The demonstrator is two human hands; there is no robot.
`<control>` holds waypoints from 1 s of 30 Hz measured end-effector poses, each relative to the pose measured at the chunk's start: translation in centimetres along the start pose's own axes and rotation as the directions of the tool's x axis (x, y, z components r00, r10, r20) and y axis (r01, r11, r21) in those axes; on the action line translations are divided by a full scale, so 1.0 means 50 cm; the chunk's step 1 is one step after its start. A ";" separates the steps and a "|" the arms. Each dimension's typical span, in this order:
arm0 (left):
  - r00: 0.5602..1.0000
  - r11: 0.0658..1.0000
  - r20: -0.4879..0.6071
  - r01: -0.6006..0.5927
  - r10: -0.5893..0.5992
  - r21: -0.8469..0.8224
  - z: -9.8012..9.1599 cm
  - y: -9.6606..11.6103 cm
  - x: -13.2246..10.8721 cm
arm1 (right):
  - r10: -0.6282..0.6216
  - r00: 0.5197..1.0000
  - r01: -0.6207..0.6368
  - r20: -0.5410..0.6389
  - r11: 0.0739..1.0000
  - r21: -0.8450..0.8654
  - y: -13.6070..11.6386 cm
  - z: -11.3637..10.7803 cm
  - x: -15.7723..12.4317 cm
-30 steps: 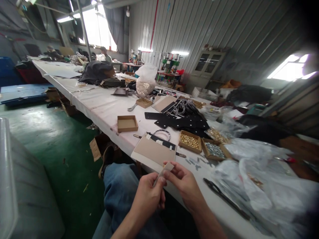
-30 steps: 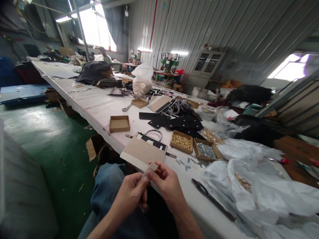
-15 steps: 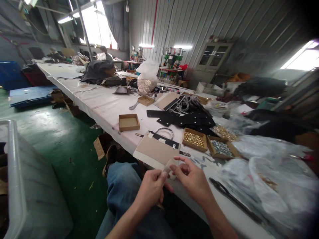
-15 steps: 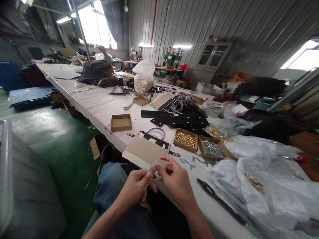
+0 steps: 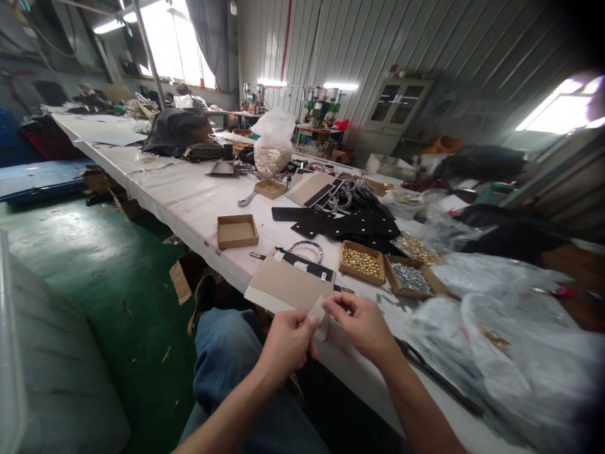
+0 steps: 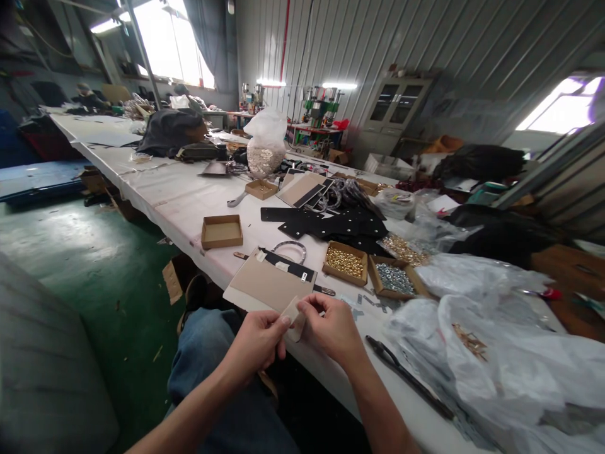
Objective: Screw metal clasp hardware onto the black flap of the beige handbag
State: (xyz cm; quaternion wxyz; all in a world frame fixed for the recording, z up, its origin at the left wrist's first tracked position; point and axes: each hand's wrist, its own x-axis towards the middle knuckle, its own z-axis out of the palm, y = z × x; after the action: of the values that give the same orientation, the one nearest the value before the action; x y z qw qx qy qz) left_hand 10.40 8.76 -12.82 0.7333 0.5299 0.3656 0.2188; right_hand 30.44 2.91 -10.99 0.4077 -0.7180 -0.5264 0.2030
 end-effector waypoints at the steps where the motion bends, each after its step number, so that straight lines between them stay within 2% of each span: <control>1: 1.000 1.000 -0.009 0.008 -0.008 0.014 0.004 0.007 0.009 | -0.015 1.000 0.014 -0.021 0.999 -0.052 -0.001 -0.003 0.008; 5: 1.000 1.000 -0.010 -0.007 0.007 0.009 0.024 0.038 0.054 | -0.072 0.994 0.057 -0.084 0.984 -0.167 0.004 -0.019 0.064; 8: 1.000 1.000 -0.023 -0.006 0.006 0.015 0.041 0.047 0.100 | -0.169 0.980 0.133 -0.109 0.952 -0.276 0.023 -0.025 0.122; 11: 0.996 0.996 -0.086 -0.006 0.014 0.093 0.053 0.038 0.149 | -0.260 0.961 0.207 -0.099 0.907 -0.367 0.049 -0.021 0.173; 15: 0.993 0.990 -0.104 -0.038 0.053 0.136 0.056 0.012 0.194 | -0.251 0.966 0.206 -0.067 0.897 -0.392 0.083 -0.010 0.210; 21: 0.996 0.981 -0.080 -0.027 0.044 0.194 0.050 -0.018 0.204 | -0.193 0.980 0.174 -0.041 0.946 -0.275 0.123 0.002 0.216; 25: 0.995 0.975 -0.077 -0.046 0.064 0.219 0.047 -0.018 0.206 | -0.157 0.985 0.139 -0.067 0.964 -0.226 0.137 0.002 0.216; 30: 0.998 0.977 -0.056 -0.019 0.032 0.214 0.044 -0.014 0.209 | -0.123 0.991 0.106 -0.057 0.966 -0.235 0.137 0.000 0.225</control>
State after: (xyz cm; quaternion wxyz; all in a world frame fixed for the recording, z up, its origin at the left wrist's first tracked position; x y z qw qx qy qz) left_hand 18.69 14.58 -16.30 0.6581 0.6036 0.4016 0.2032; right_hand 38.57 12.51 -14.93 0.3508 -0.7357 -0.5722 0.0906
